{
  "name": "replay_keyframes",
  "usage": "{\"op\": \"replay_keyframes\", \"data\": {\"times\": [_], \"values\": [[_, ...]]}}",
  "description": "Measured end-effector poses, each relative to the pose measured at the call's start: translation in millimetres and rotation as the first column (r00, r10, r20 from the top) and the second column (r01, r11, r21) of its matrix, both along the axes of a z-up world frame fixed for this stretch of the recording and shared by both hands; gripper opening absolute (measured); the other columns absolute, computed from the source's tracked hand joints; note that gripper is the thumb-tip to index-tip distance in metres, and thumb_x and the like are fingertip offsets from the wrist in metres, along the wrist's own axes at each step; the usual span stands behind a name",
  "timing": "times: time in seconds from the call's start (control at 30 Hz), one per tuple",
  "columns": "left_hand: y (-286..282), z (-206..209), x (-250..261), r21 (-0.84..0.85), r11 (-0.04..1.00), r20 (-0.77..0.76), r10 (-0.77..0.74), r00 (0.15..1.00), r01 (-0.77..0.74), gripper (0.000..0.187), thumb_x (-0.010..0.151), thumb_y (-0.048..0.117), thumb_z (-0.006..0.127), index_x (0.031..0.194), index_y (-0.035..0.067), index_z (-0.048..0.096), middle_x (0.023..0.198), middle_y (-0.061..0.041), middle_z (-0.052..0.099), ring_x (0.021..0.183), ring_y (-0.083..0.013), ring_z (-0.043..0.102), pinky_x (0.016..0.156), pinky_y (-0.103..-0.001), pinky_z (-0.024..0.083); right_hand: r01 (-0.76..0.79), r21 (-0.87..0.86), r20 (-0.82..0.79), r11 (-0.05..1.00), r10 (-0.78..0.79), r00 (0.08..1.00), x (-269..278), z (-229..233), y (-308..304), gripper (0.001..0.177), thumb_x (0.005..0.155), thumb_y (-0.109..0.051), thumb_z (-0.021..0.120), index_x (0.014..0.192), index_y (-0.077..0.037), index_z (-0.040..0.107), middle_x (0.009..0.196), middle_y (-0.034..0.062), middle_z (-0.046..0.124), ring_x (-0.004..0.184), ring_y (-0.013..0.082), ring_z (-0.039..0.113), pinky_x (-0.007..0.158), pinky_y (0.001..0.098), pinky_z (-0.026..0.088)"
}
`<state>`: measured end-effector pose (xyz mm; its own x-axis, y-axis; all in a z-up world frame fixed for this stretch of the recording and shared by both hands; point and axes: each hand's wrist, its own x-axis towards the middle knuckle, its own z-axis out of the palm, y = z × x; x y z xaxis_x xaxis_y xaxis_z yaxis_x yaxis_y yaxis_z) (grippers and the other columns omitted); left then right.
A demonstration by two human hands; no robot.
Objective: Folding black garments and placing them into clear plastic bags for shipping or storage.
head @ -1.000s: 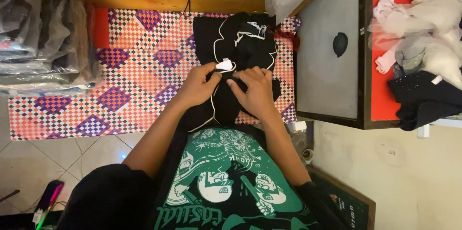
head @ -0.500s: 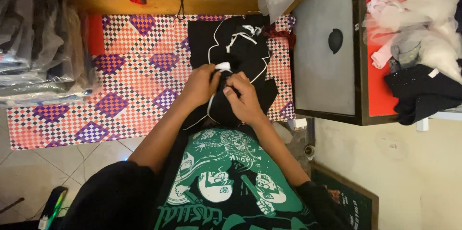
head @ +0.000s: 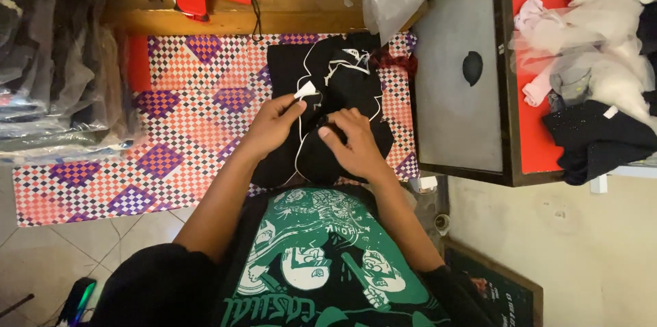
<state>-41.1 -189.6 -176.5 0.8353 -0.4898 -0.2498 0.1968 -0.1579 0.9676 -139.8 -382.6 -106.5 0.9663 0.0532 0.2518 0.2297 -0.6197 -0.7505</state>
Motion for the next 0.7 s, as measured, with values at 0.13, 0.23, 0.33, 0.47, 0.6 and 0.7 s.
{"op": "replay_keyframes", "data": {"times": [0.13,0.23,0.33,0.47,0.6,0.7], "values": [[2,67,-10,0.047,0.998,0.012,-0.039,0.999,0.038,0.023,0.104,0.019,0.059,0.101,0.010,0.079,0.069,-0.001,0.063,0.071,-0.0123,0.058,0.071,-0.028,0.048,0.024,-0.098,-0.076,0.995,-0.031,0.997,-2,-6,1,0.015,0.104,-0.026,0.060,0.099,-0.013,0.066,0.080,0.0046,0.059,0.087,0.0273,0.058,0.086,0.0411,0.044],[4,76,-12,0.089,0.992,0.045,-0.092,0.995,0.087,0.022,0.103,0.018,0.060,0.101,0.010,0.080,0.067,-0.002,0.063,0.070,-0.0122,0.057,0.069,-0.029,0.048,-0.010,-0.221,-0.204,0.975,-0.036,0.978,-3,-11,3,0.016,0.106,-0.025,0.056,0.105,-0.012,0.066,0.086,0.0045,0.060,0.096,0.0262,0.058,0.095,0.0445,0.042],[4,76,-14,0.137,0.984,0.087,-0.129,0.988,0.117,0.021,0.101,0.014,0.060,0.091,0.010,0.078,0.066,-0.005,0.064,0.066,-0.0143,0.057,0.067,-0.029,0.047,-0.045,-0.383,-0.208,0.923,-0.038,0.977,-4,-10,4,0.023,0.108,-0.029,0.051,0.105,-0.012,0.066,0.090,0.0055,0.060,0.101,0.0263,0.057,0.098,0.0445,0.040],[2,75,-13,0.158,0.975,0.109,-0.171,0.979,0.153,0.020,0.100,0.011,0.059,0.092,0.008,0.078,0.068,-0.006,0.066,0.067,-0.0150,0.057,0.067,-0.031,0.048,-0.094,-0.455,-0.254,0.886,-0.028,0.967,-4,-14,6,0.023,0.107,-0.029,0.051,0.107,-0.012,0.067,0.092,0.0061,0.061,0.103,0.0270,0.056,0.097,0.0463,0.041],[1,106,-16,0.222,0.944,0.137,-0.276,0.951,0.242,0.018,0.096,0.012,0.061,0.099,0.005,0.076,0.074,-0.016,0.070,0.074,-0.0247,0.063,0.071,-0.040,0.051,-0.023,-0.301,-0.294,0.953,-0.069,0.953,-2,-7,9,0.028,0.105,-0.031,0.056,0.108,-0.007,0.068,0.092,0.0137,0.067,0.099,0.0345,0.063,0.088,0.0481,0.049],[0,117,-15,0.227,0.938,0.191,-0.308,0.932,0.263,0.025,0.094,0.014,0.062,0.110,-0.001,0.073,0.100,-0.026,0.074,0.101,-0.0420,0.071,0.088,-0.050,0.054,0.115,-0.192,-0.383,0.975,-0.183,0.906,-4,2,15,0.044,0.100,-0.030,0.066,0.133,-0.005,0.054,0.106,0.0189,0.068,0.101,0.0376,0.070,0.090,0.0478,0.052]]}}
